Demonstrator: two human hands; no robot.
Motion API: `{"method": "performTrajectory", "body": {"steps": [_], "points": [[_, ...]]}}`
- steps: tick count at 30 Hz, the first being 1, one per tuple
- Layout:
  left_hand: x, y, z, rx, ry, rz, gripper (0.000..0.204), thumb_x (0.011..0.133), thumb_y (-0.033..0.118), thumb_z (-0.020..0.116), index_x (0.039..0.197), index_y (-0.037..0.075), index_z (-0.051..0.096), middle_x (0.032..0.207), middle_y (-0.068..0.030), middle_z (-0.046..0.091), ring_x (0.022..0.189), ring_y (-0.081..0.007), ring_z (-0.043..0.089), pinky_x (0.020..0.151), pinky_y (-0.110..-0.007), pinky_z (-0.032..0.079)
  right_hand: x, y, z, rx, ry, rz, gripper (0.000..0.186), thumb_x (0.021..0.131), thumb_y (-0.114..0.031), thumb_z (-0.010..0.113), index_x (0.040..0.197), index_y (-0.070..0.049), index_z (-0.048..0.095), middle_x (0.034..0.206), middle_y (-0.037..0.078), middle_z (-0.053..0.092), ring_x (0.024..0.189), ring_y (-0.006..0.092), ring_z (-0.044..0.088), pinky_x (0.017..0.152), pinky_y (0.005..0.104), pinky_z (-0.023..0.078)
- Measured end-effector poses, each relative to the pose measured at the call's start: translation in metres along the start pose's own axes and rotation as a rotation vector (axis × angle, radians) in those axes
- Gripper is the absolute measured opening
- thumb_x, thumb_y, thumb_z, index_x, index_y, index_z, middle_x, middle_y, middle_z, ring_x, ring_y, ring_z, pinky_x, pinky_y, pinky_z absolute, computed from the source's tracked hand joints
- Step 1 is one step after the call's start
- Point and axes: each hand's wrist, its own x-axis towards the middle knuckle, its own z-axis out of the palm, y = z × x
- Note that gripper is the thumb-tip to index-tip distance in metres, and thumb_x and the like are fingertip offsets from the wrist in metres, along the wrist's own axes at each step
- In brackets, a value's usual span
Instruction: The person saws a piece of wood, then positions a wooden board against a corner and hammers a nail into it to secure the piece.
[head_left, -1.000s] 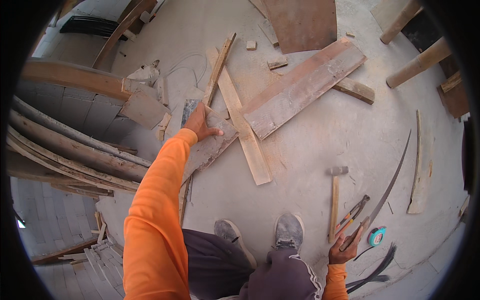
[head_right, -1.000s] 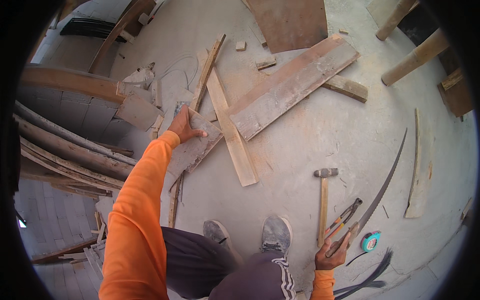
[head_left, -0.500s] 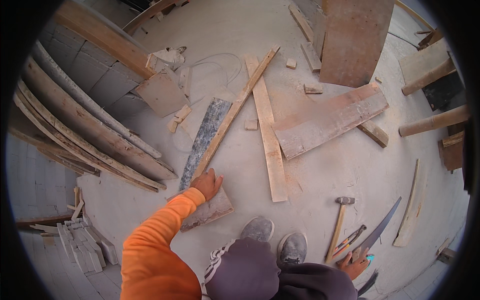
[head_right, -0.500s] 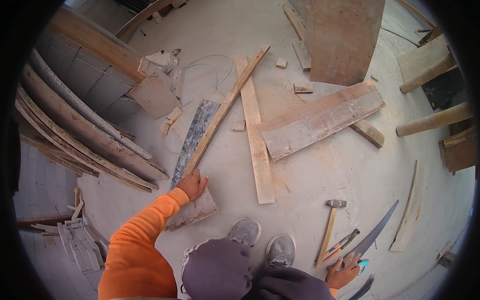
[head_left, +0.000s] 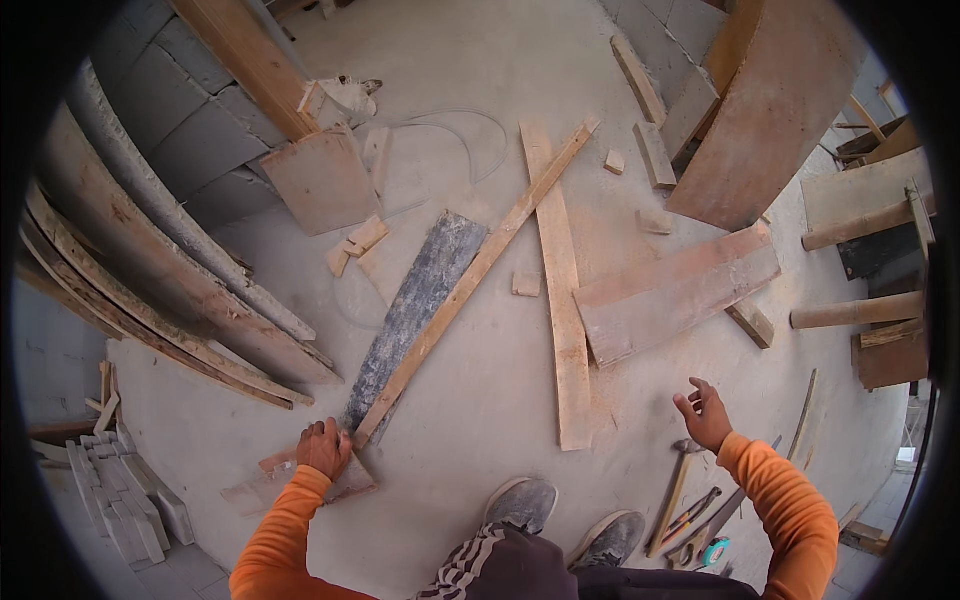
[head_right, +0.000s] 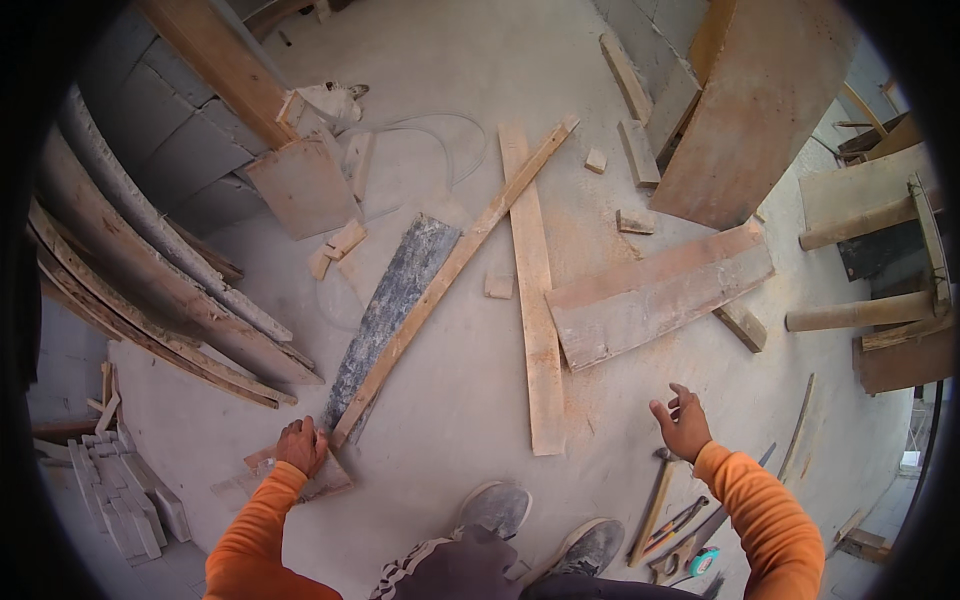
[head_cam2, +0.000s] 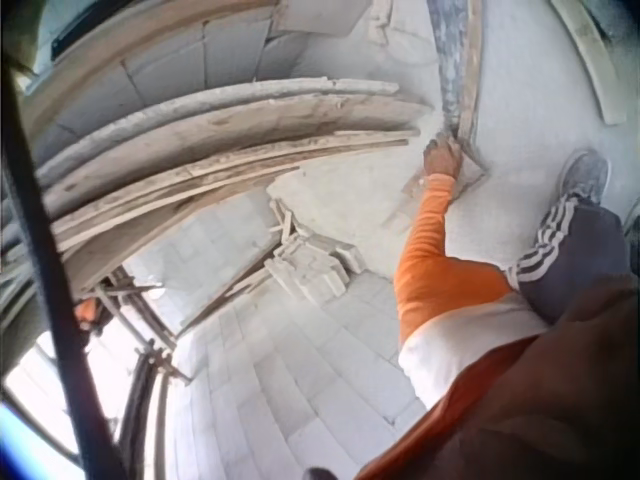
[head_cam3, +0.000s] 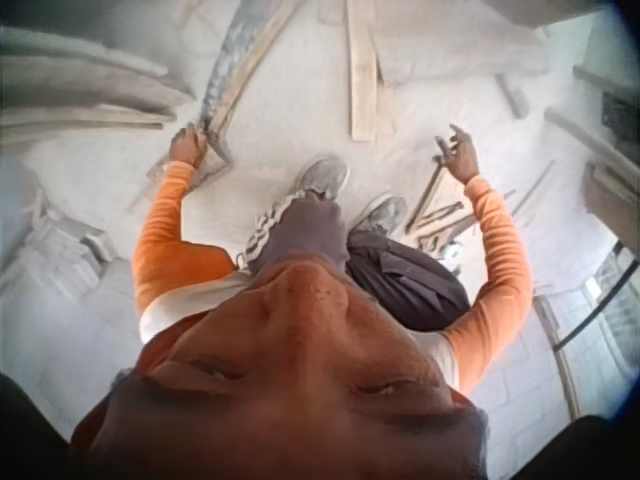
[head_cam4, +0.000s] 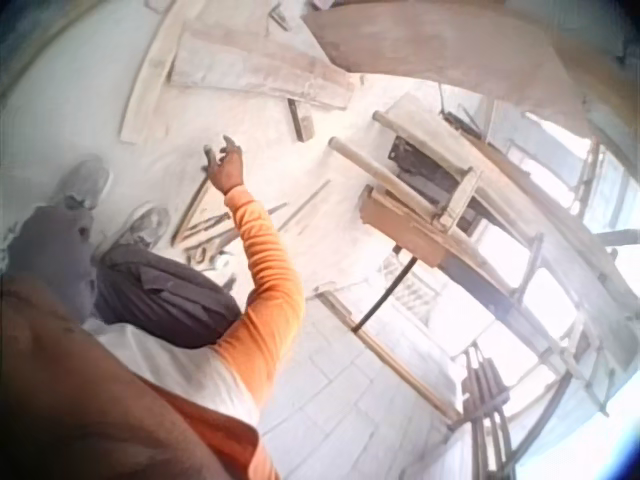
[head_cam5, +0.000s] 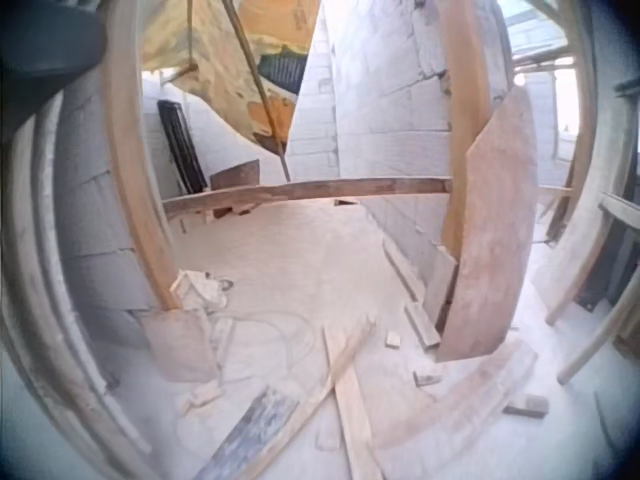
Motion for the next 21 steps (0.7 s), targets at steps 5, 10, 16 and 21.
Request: {"method": "performTrajectory", "body": {"steps": [5,10,16,21], "points": [[-0.005,-0.033,0.033,-0.086,0.113,0.207,0.021,0.087,0.023,0.06,0.086,0.002,0.055,0.085,-0.0228,0.06,0.083,-0.0423,0.058,0.08,-0.052,0.048,0.159,0.067,0.041,0.319,0.615,0.339,0.066,0.103,-0.045,0.056,0.141,0.008,0.048,0.114,0.018,0.064,0.092,0.0227,0.066,0.077,0.0353,0.055],[-0.022,-0.066,0.022,-0.044,0.129,0.171,0.018,0.084,0.019,0.061,0.085,0.002,0.054,0.088,-0.0209,0.056,0.084,-0.0402,0.056,0.078,-0.051,0.046,0.19,-0.004,0.084,1.263,0.495,0.551,0.061,0.106,-0.044,0.052,0.135,0.01,0.051,0.122,0.021,0.065,0.1,0.0318,0.069,0.085,0.0409,0.057],[0.004,0.009,0.011,-0.087,0.386,0.283,0.026,0.087,0.019,0.064,0.103,0.0,0.059,0.107,-0.02,0.059,0.097,-0.0393,0.055,0.085,-0.048,0.045,0.165,0.007,0.064,1.642,0.566,0.301,0.055,0.11,-0.04,0.048,0.139,0.007,0.048,0.128,0.018,0.063,0.106,0.0313,0.068,0.095,0.0433,0.059],[0.048,0.106,-0.013,-0.303,0.358,0.327,0.029,0.089,0.017,0.068,0.111,0.0,0.061,0.109,-0.0186,0.061,0.098,-0.0381,0.057,0.089,-0.046,0.044,0.088,-0.057,0.067,1.524,0.751,0.442,0.053,0.111,-0.039,0.043,0.134,0.007,0.053,0.124,0.017,0.063,0.103,0.0287,0.066,0.089,0.0412,0.057]]}}
